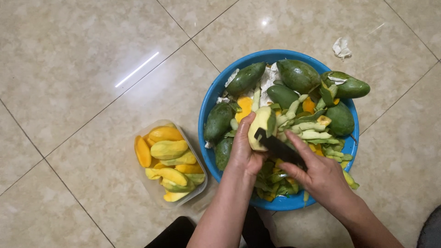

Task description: Peeling and slicing green mangoes using a knife

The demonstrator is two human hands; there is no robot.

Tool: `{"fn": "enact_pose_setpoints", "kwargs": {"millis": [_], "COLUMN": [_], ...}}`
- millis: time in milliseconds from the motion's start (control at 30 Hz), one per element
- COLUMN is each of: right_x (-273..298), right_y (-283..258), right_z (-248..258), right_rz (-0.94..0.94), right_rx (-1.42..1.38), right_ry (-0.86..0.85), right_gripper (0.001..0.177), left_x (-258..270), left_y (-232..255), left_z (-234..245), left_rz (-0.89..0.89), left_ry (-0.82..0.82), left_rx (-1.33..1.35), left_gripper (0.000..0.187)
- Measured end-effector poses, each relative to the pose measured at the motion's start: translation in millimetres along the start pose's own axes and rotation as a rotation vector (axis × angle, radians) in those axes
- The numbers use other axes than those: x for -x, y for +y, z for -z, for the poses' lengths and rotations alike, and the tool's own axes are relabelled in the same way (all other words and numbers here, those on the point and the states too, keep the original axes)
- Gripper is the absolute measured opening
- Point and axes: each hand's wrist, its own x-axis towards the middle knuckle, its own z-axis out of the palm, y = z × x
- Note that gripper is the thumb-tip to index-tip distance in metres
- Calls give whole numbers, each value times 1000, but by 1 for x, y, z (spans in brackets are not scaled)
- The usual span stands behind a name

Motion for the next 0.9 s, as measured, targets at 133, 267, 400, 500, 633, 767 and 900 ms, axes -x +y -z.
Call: {"fn": "enact_pose_setpoints", "kwargs": {"millis": [133,267,400,500,633,767,900], "right_x": [-14,-13,-18,-37,-45,-55,-63], "right_y": [-21,-20,-27,-31,-32,-29,-24], "right_z": [15,18,20,26,23,21,18], "right_rz": [-92,-59,-66,-42,-62,-107,-79], "right_rx": [-191,-188,-181,-365,-361,-607,-667], "right_ry": [-40,-72,-66,-71,-100,-114,-119], "right_gripper": [81,79,77,78,69,78,75], "left_x": [-10,-10,-2,-7,6,10,1], "left_y": [-4,3,1,-3,-1,-6,-7], "left_z": [9,7,2,0,-2,-1,10], "left_rz": [64,-38,-78,-104,-116,-111,-115], "left_ry": [29,26,21,-51,-45,-101,-118], "left_rx": [79,57,49,-72,-8,-85,-59], "left_gripper": [46,44,42,51,40,46,39]}}
